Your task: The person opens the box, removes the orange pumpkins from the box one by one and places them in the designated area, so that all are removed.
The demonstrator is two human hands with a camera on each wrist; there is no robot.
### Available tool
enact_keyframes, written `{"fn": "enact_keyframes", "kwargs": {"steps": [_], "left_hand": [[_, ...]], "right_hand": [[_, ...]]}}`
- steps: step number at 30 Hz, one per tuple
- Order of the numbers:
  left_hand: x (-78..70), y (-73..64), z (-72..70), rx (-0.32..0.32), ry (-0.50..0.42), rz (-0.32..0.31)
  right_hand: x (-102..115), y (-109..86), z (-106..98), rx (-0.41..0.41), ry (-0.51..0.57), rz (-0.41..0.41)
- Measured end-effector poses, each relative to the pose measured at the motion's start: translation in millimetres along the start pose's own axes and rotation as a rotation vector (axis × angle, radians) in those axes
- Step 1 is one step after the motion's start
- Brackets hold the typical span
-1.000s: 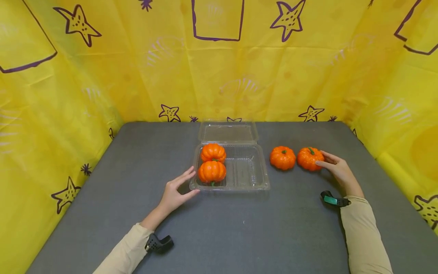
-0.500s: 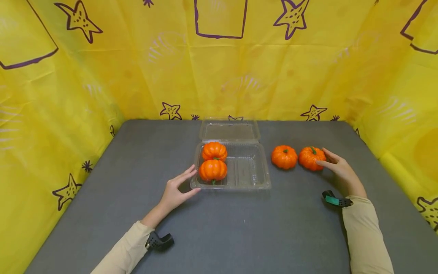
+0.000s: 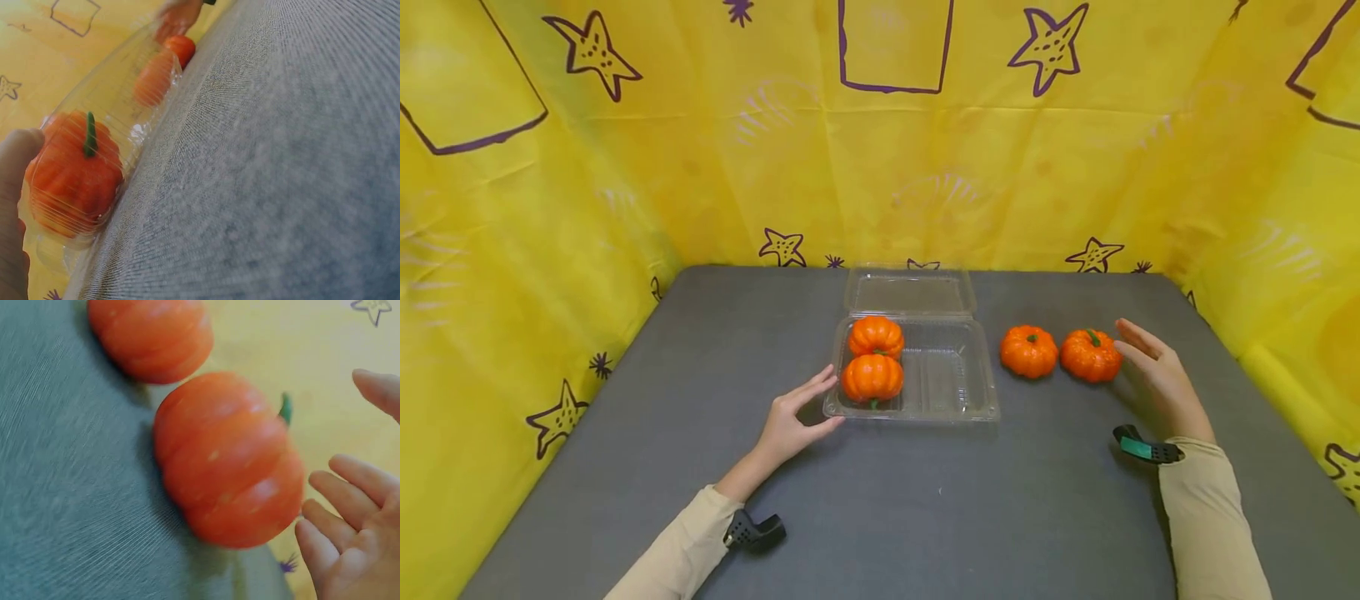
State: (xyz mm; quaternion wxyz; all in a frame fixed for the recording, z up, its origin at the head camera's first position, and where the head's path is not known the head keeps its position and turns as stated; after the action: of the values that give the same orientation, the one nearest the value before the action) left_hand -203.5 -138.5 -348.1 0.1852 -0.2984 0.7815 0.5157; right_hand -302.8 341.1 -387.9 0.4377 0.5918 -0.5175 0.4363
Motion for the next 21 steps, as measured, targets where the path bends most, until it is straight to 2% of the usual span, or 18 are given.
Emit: {"fn": "enact_keyframes", "kwargs": {"steps": [5,9,17,21], "left_hand": [[2.7,0.7,0.5,0.0,-0.022,-0.014],[3.0,0.6,0.1,-0.003,-0.024,-0.016],[4.5,-0.4,-0.3,-0.009,-0.018,-0.04],[5.2,-1.2,-1.1,-0.013,-0.024,-0.049]], "right_hand": [[30.1,-5.7,-6.2,-0.068,0.185,-0.146],[57.4,-9.9,-5.5,-0.089,0.292,-0.278],[103.0,-21.0,2.8,-0.076,0.345,-0.468],[123.1,-29.5,10.2,-0.021,0.362,-0.563]]}}
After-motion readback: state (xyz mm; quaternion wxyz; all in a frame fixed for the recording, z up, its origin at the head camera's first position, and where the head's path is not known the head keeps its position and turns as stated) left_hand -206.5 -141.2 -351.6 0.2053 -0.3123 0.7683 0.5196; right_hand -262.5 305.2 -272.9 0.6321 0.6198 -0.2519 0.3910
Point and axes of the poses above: each hand's wrist, its own y-axis towards the middle knuckle, its own z-axis out of the palm, x = y × z, the point moved 9 cm from there along y, towards the middle knuckle, and after that the axes turned 4 degrees about -y, right-handed, at the moved point
